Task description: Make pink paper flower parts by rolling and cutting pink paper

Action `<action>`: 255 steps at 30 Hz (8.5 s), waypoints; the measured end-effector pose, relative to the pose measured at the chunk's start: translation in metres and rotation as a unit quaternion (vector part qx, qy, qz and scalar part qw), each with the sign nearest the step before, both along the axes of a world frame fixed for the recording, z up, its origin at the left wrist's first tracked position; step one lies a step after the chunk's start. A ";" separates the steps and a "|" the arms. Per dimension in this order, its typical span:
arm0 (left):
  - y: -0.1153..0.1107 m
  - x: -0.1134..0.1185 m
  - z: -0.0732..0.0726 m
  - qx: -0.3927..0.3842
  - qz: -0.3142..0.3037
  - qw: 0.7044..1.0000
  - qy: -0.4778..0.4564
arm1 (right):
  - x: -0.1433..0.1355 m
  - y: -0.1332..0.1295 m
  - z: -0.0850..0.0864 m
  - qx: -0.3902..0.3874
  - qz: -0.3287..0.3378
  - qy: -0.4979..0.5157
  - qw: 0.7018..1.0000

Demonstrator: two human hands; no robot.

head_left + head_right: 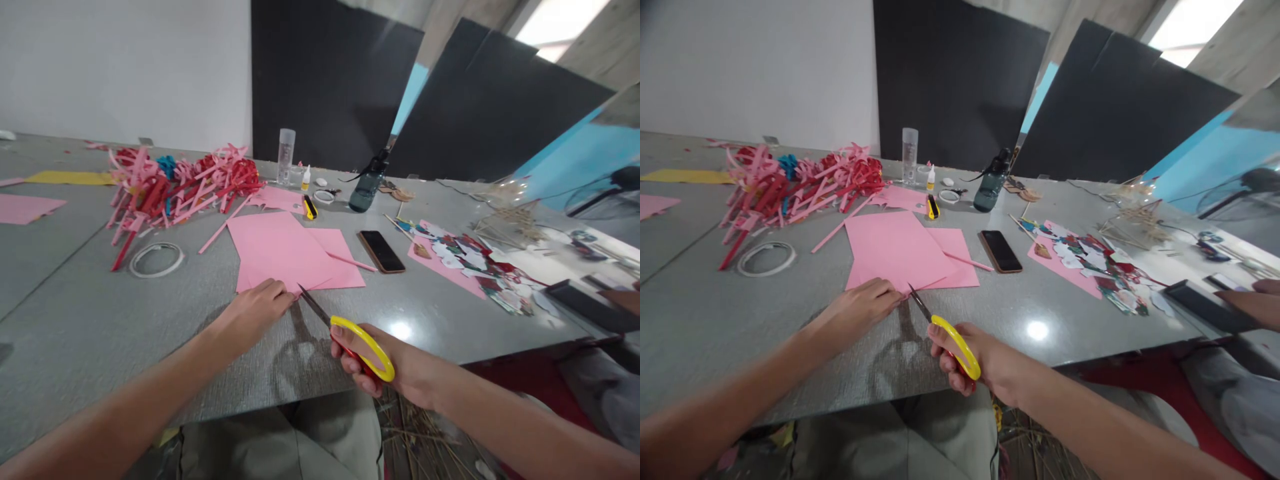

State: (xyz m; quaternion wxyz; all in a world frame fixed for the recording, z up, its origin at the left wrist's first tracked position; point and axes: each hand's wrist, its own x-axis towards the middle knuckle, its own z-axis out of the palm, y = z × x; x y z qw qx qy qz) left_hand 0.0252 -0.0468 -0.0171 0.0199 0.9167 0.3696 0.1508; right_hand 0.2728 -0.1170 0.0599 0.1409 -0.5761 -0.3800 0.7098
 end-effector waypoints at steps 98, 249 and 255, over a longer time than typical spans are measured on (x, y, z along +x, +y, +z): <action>-0.026 0.003 0.021 0.209 -0.038 0.973 0.087 | 0.011 0.009 -0.011 0.140 0.120 -0.122 0.975; -0.047 0.017 0.016 0.162 -0.114 0.980 0.035 | 0.016 0.026 -0.015 0.171 0.170 -0.099 0.966; -0.048 0.016 0.020 0.174 -0.109 0.979 0.009 | 0.019 0.034 -0.009 0.086 0.174 -0.054 0.980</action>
